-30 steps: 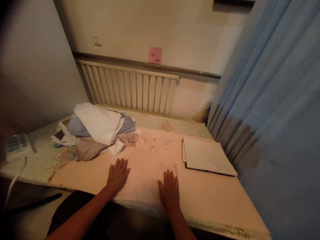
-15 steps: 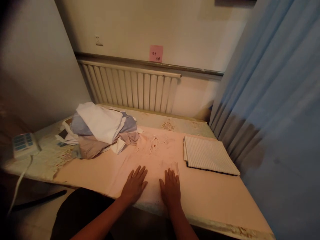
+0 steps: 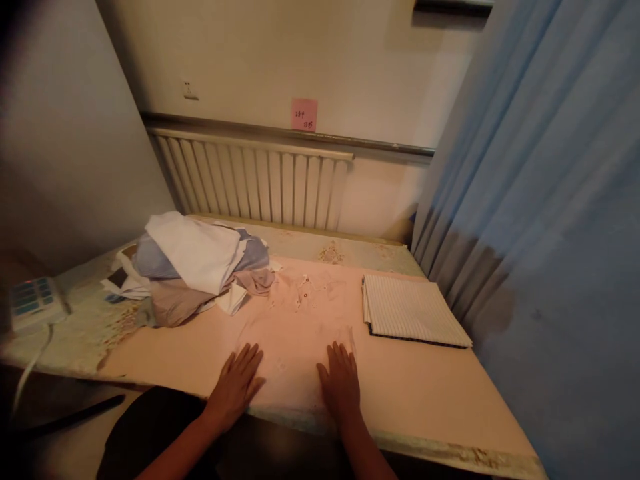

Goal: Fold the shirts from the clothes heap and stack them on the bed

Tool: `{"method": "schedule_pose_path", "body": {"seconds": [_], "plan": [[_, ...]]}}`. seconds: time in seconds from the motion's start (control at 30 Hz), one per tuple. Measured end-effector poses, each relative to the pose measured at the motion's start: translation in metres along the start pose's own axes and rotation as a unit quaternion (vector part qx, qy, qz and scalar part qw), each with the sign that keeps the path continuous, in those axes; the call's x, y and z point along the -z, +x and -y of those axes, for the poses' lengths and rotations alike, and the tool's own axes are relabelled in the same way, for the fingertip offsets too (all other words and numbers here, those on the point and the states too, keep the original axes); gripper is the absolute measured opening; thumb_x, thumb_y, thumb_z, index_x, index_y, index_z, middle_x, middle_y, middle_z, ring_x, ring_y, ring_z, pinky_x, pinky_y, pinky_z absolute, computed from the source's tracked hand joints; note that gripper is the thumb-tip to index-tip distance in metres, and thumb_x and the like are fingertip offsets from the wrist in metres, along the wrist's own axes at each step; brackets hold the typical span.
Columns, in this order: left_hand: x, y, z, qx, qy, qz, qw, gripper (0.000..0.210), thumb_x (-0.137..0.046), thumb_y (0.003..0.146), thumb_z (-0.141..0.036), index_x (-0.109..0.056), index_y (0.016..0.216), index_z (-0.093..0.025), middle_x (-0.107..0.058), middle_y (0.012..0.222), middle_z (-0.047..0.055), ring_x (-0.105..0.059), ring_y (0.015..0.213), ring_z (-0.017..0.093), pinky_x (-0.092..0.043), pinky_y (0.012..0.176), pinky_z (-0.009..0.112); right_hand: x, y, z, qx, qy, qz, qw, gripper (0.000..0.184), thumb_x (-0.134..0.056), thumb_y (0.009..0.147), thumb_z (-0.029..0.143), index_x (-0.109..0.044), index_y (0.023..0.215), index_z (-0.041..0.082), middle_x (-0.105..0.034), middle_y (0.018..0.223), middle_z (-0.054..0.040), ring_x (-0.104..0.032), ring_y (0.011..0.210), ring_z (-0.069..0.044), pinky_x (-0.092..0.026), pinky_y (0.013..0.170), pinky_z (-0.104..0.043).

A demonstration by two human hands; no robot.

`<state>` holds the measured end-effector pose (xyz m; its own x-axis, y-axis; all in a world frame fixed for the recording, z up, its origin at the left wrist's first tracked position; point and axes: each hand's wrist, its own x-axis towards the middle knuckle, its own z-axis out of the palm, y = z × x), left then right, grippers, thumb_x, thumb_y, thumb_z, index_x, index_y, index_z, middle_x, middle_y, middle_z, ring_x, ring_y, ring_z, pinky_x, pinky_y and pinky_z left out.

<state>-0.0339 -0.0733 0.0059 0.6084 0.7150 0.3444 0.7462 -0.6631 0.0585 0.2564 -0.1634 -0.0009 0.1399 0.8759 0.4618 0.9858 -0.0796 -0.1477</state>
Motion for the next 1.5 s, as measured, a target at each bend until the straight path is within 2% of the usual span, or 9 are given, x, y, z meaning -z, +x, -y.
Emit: {"method": "schedule_pose_path", "body": {"seconds": [0.17,0.37,0.57,0.7,0.93,1.13,1.23,1.37,1.5], "plan": [[0.009,-0.021,-0.001,-0.141,-0.023,-0.001,0.990,0.068,-0.050,0.091,-0.050,-0.025,0.150,-0.026,-0.036,0.154,0.006,-0.031,0.142,0.025,-0.032,0.114,0.046,0.019,-0.019,-0.001,0.079,0.059,0.070,0.993,0.049,-0.046,0.093,0.040,-0.052,0.136,0.018,-0.049,0.143,-0.0112,-0.040,0.136,-0.028,-0.033,0.111,-0.052],[0.000,-0.026,0.004,-0.155,-0.018,-0.035,0.987,0.053,-0.047,0.093,-0.025,-0.037,0.145,-0.023,-0.046,0.148,0.008,-0.037,0.139,0.021,-0.035,0.114,0.042,0.038,-0.048,-0.005,0.169,0.049,0.103,0.979,0.049,-0.052,0.088,0.028,-0.051,0.137,0.020,-0.047,0.145,-0.0089,-0.038,0.138,-0.026,-0.032,0.114,-0.051],[-0.010,-0.026,0.004,-0.137,-0.012,-0.035,0.990,0.067,-0.038,0.084,0.001,-0.036,0.146,-0.026,-0.046,0.148,0.005,-0.035,0.140,0.020,-0.034,0.115,0.044,0.017,-0.053,-0.019,0.154,0.037,0.050,0.986,0.061,-0.041,0.079,0.003,-0.052,0.136,0.023,-0.053,0.140,-0.0075,-0.049,0.130,-0.022,-0.042,0.108,-0.046],[-0.009,-0.026,-0.002,-0.149,-0.013,-0.043,0.988,0.067,-0.036,0.087,0.003,-0.034,0.146,-0.028,-0.048,0.147,0.004,-0.037,0.139,0.018,-0.037,0.113,0.040,0.013,-0.053,-0.029,0.132,0.056,0.049,0.988,0.075,-0.041,0.067,-0.003,-0.054,0.135,0.026,-0.055,0.137,-0.0051,-0.054,0.125,-0.022,-0.046,0.105,-0.045],[-0.014,-0.029,-0.032,-0.175,-0.036,-0.044,0.983,0.065,-0.042,0.087,-0.003,-0.033,0.146,-0.028,-0.049,0.146,0.004,-0.038,0.139,0.020,-0.039,0.112,0.040,0.058,-0.059,-0.051,0.049,0.142,0.162,0.975,0.063,-0.043,0.073,0.005,-0.061,0.128,0.030,-0.057,0.134,-0.0025,-0.056,0.123,-0.023,-0.046,0.105,-0.042],[0.010,-0.031,-0.050,-0.137,-0.061,-0.008,0.989,0.056,-0.054,0.084,-0.014,-0.047,0.138,-0.028,-0.048,0.146,0.005,-0.042,0.136,0.026,-0.040,0.110,0.046,0.091,-0.022,-0.042,-0.029,0.242,0.254,0.936,0.047,-0.055,0.086,0.035,-0.057,0.133,0.030,-0.055,0.138,-0.0019,-0.051,0.128,-0.024,-0.040,0.109,-0.041],[0.016,-0.024,-0.054,-0.112,-0.086,-0.027,0.990,0.041,-0.056,0.088,-0.033,-0.055,0.129,-0.028,-0.058,0.137,0.006,-0.054,0.126,0.025,-0.048,0.104,0.044,0.078,0.017,-0.025,-0.027,0.219,0.202,0.954,0.046,-0.051,0.091,0.040,-0.057,0.132,0.023,-0.053,0.139,-0.0069,-0.049,0.130,-0.024,-0.038,0.111,-0.043],[0.012,-0.002,-0.046,-0.038,-0.112,-0.095,0.988,0.034,-0.049,0.093,-0.036,-0.059,0.123,-0.024,-0.064,0.128,0.009,-0.062,0.115,0.021,-0.053,0.096,0.036,0.044,0.054,0.003,0.056,0.151,0.126,0.979,0.044,-0.045,0.094,0.032,-0.053,0.135,0.018,-0.048,0.144,-0.0111,-0.040,0.137,-0.025,-0.032,0.114,-0.049],[0.007,0.037,-0.017,0.011,-0.104,-0.113,0.988,0.037,-0.042,0.095,-0.033,-0.057,0.127,-0.020,-0.061,0.132,0.011,-0.058,0.121,0.023,-0.050,0.101,0.039,0.020,0.058,0.022,0.138,0.097,0.150,0.974,0.047,-0.052,0.090,0.026,-0.050,0.137,0.021,-0.043,0.148,-0.0092,-0.033,0.141,-0.026,-0.027,0.115,-0.054]]}}
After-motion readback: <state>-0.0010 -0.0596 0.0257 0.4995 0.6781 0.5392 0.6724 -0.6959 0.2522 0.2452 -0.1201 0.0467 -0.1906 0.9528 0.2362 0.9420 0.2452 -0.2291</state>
